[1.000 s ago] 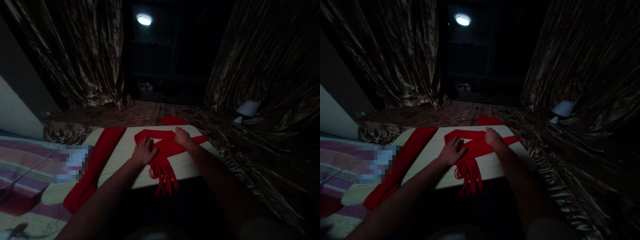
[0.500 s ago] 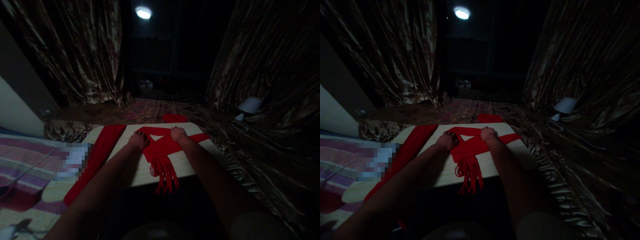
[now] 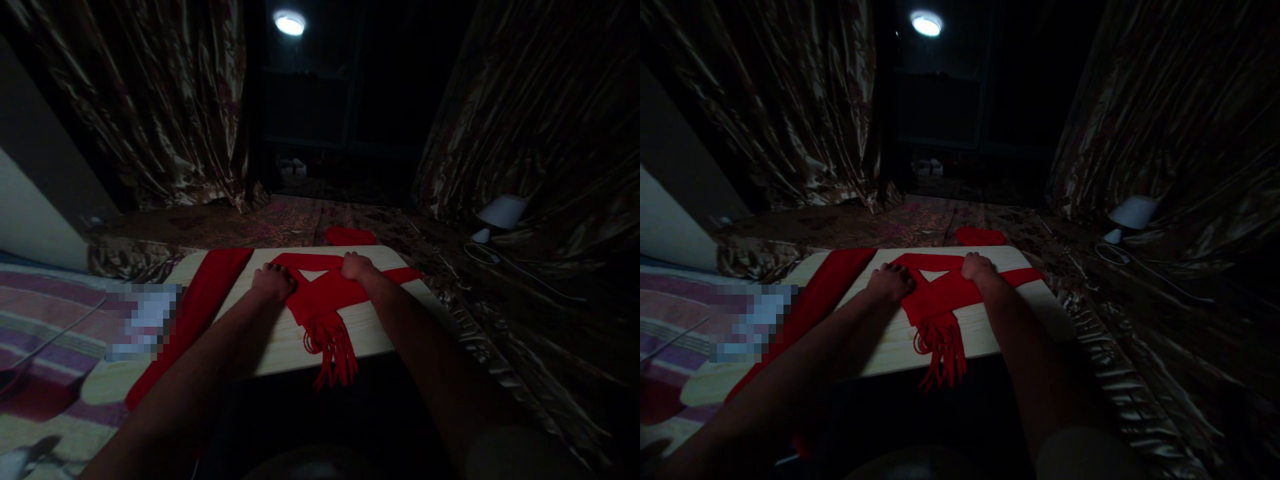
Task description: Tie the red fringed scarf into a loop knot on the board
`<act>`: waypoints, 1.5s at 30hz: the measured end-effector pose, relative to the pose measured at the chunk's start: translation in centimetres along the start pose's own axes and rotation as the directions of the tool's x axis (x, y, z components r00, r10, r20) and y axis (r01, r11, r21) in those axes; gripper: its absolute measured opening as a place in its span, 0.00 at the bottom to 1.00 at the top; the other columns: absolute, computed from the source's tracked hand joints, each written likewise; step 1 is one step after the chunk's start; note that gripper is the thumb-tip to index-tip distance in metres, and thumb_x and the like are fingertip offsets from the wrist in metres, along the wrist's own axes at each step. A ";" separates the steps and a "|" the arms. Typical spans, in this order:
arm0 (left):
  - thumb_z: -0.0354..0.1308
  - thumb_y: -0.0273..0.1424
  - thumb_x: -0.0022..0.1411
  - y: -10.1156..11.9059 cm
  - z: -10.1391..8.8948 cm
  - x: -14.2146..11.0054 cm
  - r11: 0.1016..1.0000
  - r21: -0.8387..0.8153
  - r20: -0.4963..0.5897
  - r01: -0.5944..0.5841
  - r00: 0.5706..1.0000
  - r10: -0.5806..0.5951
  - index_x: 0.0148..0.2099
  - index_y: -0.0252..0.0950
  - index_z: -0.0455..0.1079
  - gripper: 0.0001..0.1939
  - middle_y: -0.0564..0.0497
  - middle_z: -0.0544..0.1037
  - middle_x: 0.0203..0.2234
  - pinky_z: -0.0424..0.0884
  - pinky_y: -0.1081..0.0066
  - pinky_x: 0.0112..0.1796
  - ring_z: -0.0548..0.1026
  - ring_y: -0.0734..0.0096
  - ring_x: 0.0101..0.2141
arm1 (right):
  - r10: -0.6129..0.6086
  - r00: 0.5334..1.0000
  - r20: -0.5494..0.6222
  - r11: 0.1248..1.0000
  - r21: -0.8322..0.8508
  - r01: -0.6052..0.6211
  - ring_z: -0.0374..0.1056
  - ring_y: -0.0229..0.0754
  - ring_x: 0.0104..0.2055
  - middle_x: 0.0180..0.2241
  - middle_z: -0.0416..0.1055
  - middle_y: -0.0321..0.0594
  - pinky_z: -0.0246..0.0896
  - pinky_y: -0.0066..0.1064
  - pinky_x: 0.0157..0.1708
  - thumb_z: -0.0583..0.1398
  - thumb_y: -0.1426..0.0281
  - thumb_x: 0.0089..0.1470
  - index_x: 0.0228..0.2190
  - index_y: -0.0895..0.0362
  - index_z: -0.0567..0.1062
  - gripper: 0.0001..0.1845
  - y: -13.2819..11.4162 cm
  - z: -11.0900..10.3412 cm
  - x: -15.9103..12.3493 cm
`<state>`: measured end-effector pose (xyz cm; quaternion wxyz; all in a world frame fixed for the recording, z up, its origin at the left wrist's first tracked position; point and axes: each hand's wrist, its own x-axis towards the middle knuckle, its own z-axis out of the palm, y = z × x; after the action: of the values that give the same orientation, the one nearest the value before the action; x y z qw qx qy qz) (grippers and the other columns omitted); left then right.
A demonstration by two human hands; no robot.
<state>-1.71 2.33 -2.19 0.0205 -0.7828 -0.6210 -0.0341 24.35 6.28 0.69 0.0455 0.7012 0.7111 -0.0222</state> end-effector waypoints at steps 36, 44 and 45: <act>0.41 0.51 0.70 0.8 2.5 -4.5 0.859 -0.348 -0.161 -0.376 0.926 0.340 0.68 0.37 0.62 0.34 0.44 0.66 0.64 0.52 0.51 0.65 0.59 0.54 0.66 | -0.347 0.867 -0.357 0.926 0.019 0.378 0.65 0.44 0.51 0.46 0.74 0.46 0.54 0.33 0.54 0.50 0.65 0.67 0.43 0.57 0.77 0.17 -3.9 4.0 -5.9; 0.41 0.51 0.70 0.6 2.9 -4.4 0.887 -0.273 -0.134 -0.373 0.927 0.349 0.70 0.47 0.58 0.31 0.46 0.62 0.67 0.51 0.47 0.64 0.57 0.53 0.67 | -0.328 0.943 -0.046 0.913 0.239 0.330 0.68 0.36 0.33 0.32 0.76 0.35 0.55 0.25 0.31 0.60 0.62 0.56 0.33 0.55 0.77 0.10 0.2 1.7 -3.6; 0.41 0.51 0.70 0.6 2.9 -4.4 0.887 -0.273 -0.134 -0.372 0.928 0.348 0.70 0.47 0.58 0.31 0.46 0.62 0.67 0.51 0.47 0.64 0.57 0.53 0.67 | -0.327 0.945 0.008 0.917 0.245 0.315 0.68 0.36 0.32 0.31 0.76 0.34 0.54 0.25 0.30 0.62 0.62 0.54 0.33 0.55 0.77 0.09 0.9 1.2 -3.3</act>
<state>-2.04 -1.82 -5.43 -0.0647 -0.8765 -0.4518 -0.1532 25.31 2.91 -0.21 -0.0268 0.5745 0.8072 -0.1325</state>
